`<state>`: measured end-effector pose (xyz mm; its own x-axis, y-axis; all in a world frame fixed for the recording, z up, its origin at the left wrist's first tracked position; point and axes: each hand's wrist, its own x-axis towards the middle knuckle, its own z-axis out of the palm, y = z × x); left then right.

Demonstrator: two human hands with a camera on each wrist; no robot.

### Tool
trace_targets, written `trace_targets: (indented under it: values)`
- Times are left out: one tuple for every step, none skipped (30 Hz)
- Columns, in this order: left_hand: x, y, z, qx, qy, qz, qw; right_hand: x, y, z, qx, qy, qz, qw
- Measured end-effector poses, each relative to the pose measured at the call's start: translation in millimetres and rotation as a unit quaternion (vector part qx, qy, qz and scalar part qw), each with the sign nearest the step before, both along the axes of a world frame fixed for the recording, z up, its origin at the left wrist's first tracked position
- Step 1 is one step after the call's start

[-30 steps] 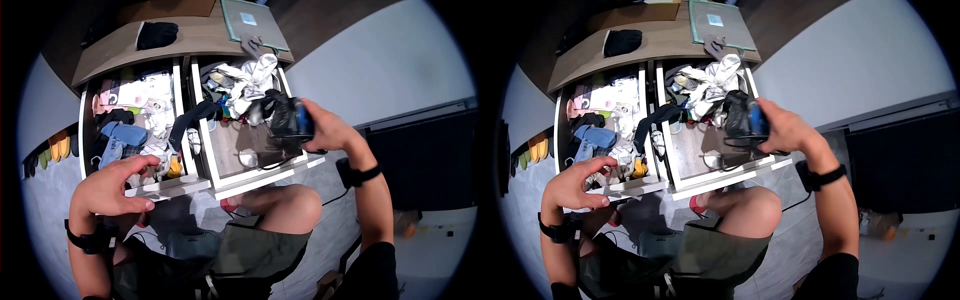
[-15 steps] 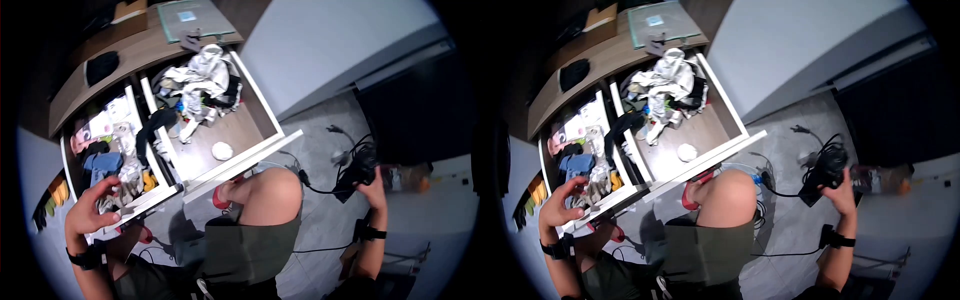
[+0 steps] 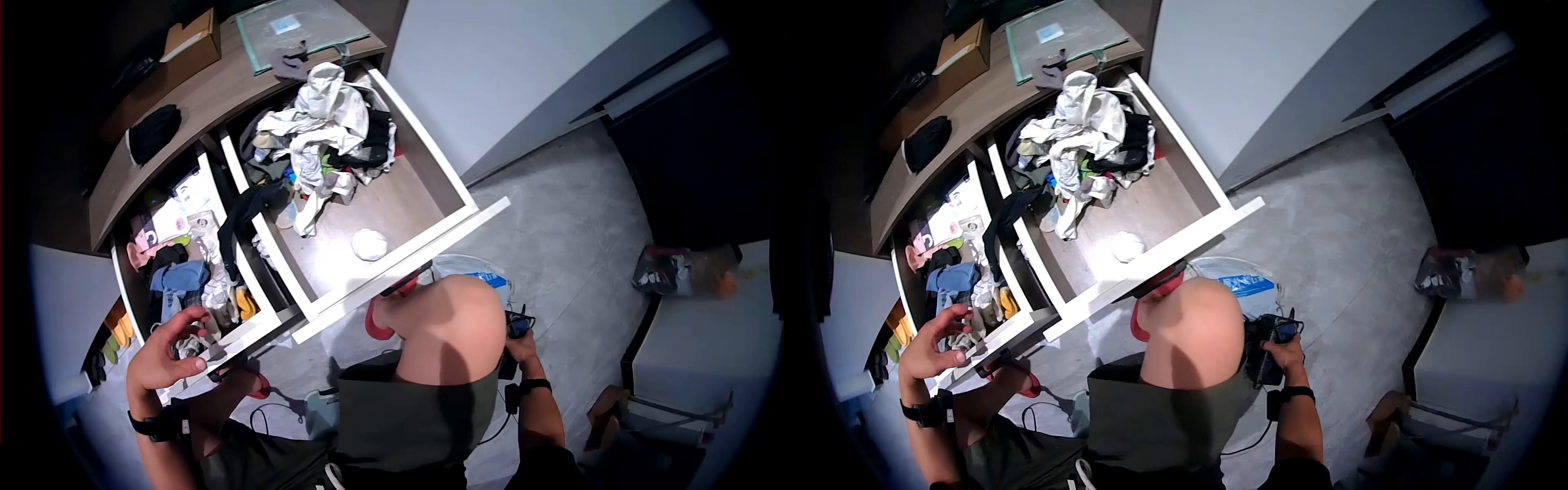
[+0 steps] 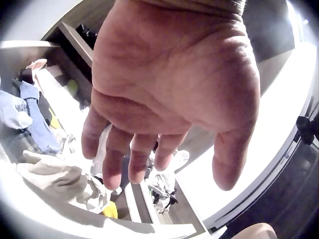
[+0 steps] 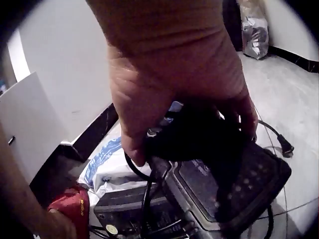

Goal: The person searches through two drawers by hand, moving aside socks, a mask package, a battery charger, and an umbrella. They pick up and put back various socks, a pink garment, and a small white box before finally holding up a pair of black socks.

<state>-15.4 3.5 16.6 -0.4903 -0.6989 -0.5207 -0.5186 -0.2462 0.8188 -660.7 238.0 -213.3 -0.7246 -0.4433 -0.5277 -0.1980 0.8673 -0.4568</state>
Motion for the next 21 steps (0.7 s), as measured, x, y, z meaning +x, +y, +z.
trace_targets:
  values:
    - [-0.8, -1.8, 0.5, -0.002, -0.002, -0.004, 1.0, 3.2, -5.6, 0.9, 0.041, 0.019, 0.012, 0.999]
    - [-2.4, -2.7, 1.9, -0.007, -0.01, -0.009, 1.0, 3.4, -11.2, 6.1, 0.081, 0.04, 0.027, 0.996]
    - [-1.6, -4.4, -0.2, -0.022, -0.014, -0.029, 0.999, 1.1, -15.3, 4.0, 0.12, 0.062, 0.042, 0.99]
    - [-1.2, -5.1, -0.9, -0.027, -0.011, -0.034, 0.999, 3.6, -15.4, 1.2, 0.133, 0.094, 0.063, 0.985]
    - [-1.0, -5.8, -0.2, -0.032, -0.007, -0.039, 0.999, 1.4, -18.1, 5.3, 0.118, 0.055, 0.084, 0.988]
    - [-0.7, -6.6, 1.2, -0.046, -0.019, -0.05, 0.998, -2.9, -21.8, 10.5, 0.102, 0.017, 0.106, 0.989]
    - [-0.7, -7.0, 2.5, -0.06, -0.029, -0.061, 0.996, -10.7, -23.5, 11.7, 0.086, -0.021, 0.127, 0.988]
    - [-0.4, -6.9, 3.6, -0.075, -0.04, -0.072, 0.994, -16.8, -26.5, 10.8, 0.073, -0.038, 0.181, 0.98]
    - [1.2, -6.9, 4.9, -0.079, -0.043, -0.067, 0.994, -36.3, -17.2, -12.4, 0.121, 0.028, 0.257, 0.958]
    - [3.1, -6.1, 6.2, -0.081, -0.045, -0.064, 0.994, -60.5, -1.5, -47.3, 0.168, 0.094, 0.33, 0.924]
    - [4.7, -5.3, 7.4, -0.085, -0.046, -0.058, 0.994, -48.0, -10.7, -33.5, 0.163, 0.105, 0.337, 0.921]
    - [5.3, -4.8, 9.7, -0.091, -0.051, -0.052, 0.993, -34.2, -20.7, -18.2, 0.159, 0.116, 0.344, 0.918]
    - [6.2, -3.7, 8.7, -0.099, -0.051, -0.05, 0.993, -23.3, -29.0, -5.8, 0.154, 0.127, 0.351, 0.915]
    - [7.0, -1.7, 6.3, -0.105, -0.05, -0.049, 0.992, -10.2, -32.1, -1.0, 0.109, 0.176, 0.383, 0.9]
    - [6.3, -0.9, 6.3, -0.112, -0.05, -0.048, 0.991, -5.9, -34.2, -0.5, 0.064, 0.224, 0.411, 0.881]
    - [1.3, -2.3, 9.4, -0.11, -0.058, -0.062, 0.99, -4.8, -37.9, 1.6, 0.078, 0.201, 0.425, 0.879]
    - [0.5, -2.5, 7.9, -0.12, -0.077, -0.078, 0.987, -5.0, -43.1, 4.2, 0.093, 0.179, 0.439, 0.876]
    - [0.4, -2.7, 2.7, -0.13, -0.096, -0.094, 0.982, -7.6, -47.2, 5.6, 0.108, 0.157, 0.451, 0.872]
    - [0.2, -1.8, -1.5, -0.139, -0.115, -0.108, 0.978, -11.6, -52.6, 7.8, 0.124, 0.136, 0.464, 0.866]
    - [0.1, -1.6, -2.4, -0.145, -0.11, -0.105, 0.978, -15.2, -63.8, 13.6, 0.135, 0.129, 0.482, 0.856]
    - [0.4, -1.4, -2.5, -0.143, -0.107, -0.098, 0.979, -22.0, -75.9, 21.7, 0.148, 0.122, 0.499, 0.845]
